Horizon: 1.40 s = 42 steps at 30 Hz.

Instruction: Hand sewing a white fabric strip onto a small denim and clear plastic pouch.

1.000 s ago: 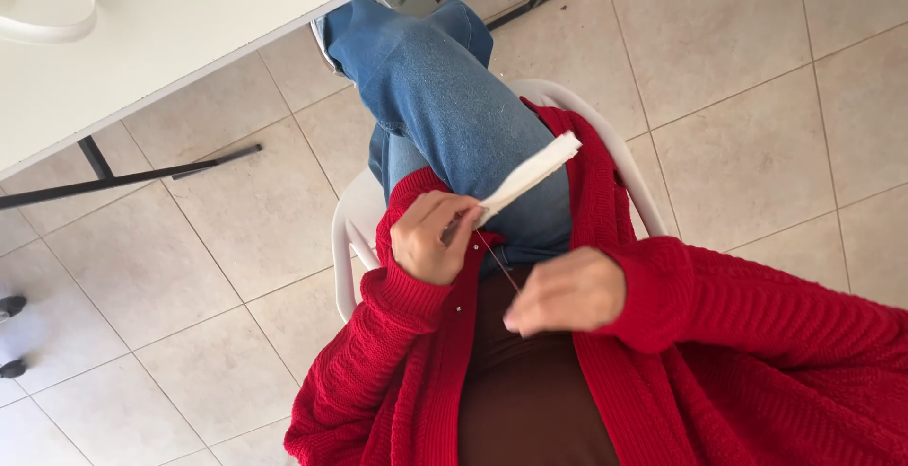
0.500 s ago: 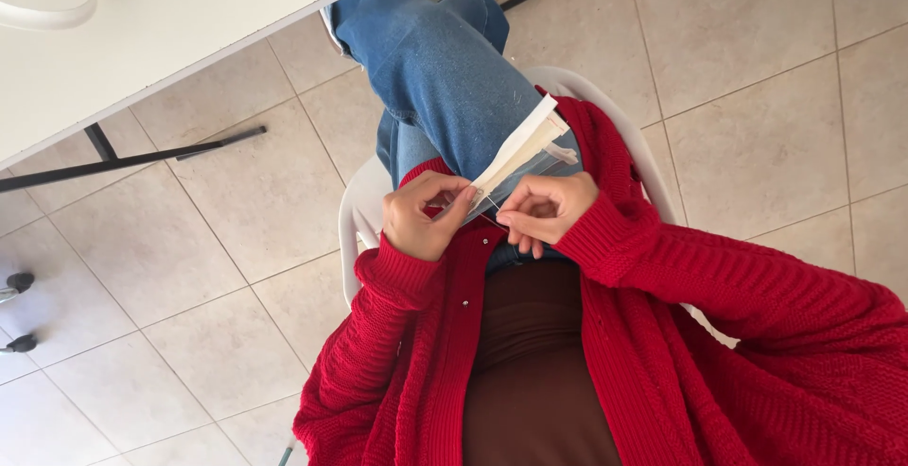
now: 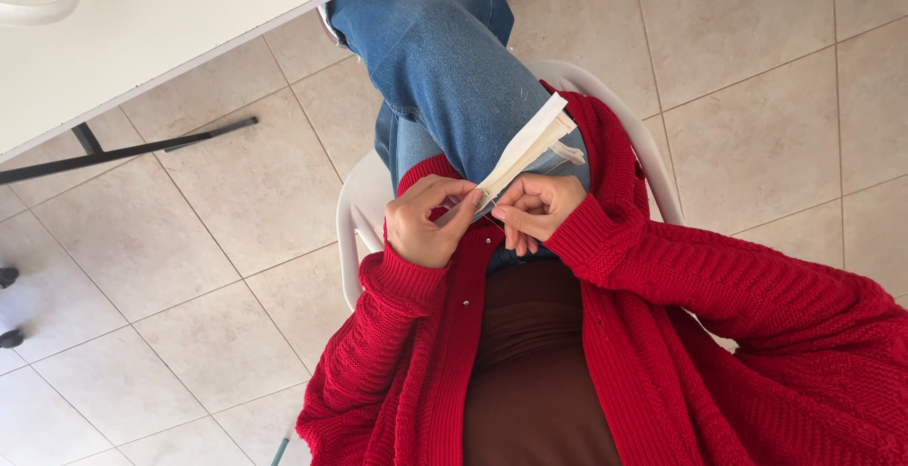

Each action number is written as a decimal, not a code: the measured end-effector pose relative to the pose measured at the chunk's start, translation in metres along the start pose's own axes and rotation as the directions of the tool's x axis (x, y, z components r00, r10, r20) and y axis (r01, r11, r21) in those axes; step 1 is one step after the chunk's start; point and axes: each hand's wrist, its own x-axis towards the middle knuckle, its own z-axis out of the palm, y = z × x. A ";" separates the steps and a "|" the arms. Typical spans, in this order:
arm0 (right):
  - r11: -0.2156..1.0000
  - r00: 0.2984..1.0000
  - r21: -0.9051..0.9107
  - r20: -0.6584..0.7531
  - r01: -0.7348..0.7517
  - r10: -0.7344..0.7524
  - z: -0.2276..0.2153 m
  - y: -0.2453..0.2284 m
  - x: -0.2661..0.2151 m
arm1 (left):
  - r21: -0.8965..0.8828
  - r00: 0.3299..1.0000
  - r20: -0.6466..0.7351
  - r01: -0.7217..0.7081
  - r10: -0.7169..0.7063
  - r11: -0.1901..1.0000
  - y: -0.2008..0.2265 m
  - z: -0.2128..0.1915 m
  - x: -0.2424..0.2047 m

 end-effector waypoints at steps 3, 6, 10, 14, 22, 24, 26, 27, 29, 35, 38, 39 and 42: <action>1.000 1.000 0.006 0.009 0.000 0.000 -0.002 -0.001 0.001 | 0.008 1.000 -0.017 -0.024 0.025 1.000 0.002 0.001 0.000; 1.000 1.000 0.015 0.016 0.002 -0.002 -0.003 0.002 0.000 | 0.008 0.999 -0.020 -0.046 0.046 0.999 0.004 0.001 0.001; 1.000 1.000 0.014 0.009 0.001 -0.001 -0.002 0.001 0.000 | 0.000 0.999 -0.032 -0.037 0.037 0.999 0.005 0.001 0.000; 1.000 1.000 0.020 0.017 0.009 -0.009 -0.002 0.003 -0.001 | 0.031 0.997 -0.043 -0.056 0.057 0.998 0.004 0.003 0.000; 0.999 0.999 0.020 0.039 0.030 -0.031 -0.003 0.004 -0.008 | 0.299 0.930 -0.132 -0.293 0.343 0.908 0.014 0.014 -0.006; 1.000 0.999 0.006 0.038 0.014 -0.014 -0.007 0.009 -0.018 | 0.506 0.864 -0.124 -0.368 0.488 0.780 0.017 0.023 -0.016; 0.999 0.997 -0.006 0.049 0.052 -0.052 -0.017 0.023 -0.030 | 0.510 0.796 -0.100 -0.474 0.597 0.718 0.052 0.012 0.001; 0.995 0.993 -0.013 0.059 0.099 -0.098 -0.024 0.030 -0.035 | 0.514 0.709 -0.070 -0.577 0.702 0.635 0.069 0.006 0.011; 0.990 0.985 -0.011 0.096 0.144 -0.142 -0.032 0.035 -0.041 | 0.574 0.692 -0.098 -0.548 0.715 0.609 0.048 0.024 -0.009; 0.991 0.983 0.089 0.147 0.098 -0.111 -0.036 0.042 -0.065 | 0.645 0.649 -0.150 -0.508 0.746 0.571 0.040 0.039 -0.026; 0.993 0.986 0.103 0.146 0.060 -0.075 -0.037 0.045 -0.071 | 0.641 0.641 -0.164 -0.509 0.750 0.575 0.043 0.040 -0.026; 0.993 0.988 0.103 0.143 0.050 -0.064 -0.038 0.046 -0.073 | 0.633 0.643 -0.153 -0.520 0.751 0.574 0.045 0.040 -0.027; 0.997 0.993 0.052 0.101 0.058 -0.063 -0.033 0.030 -0.072 | 0.650 0.623 -0.147 -0.525 0.769 0.550 0.039 0.043 -0.028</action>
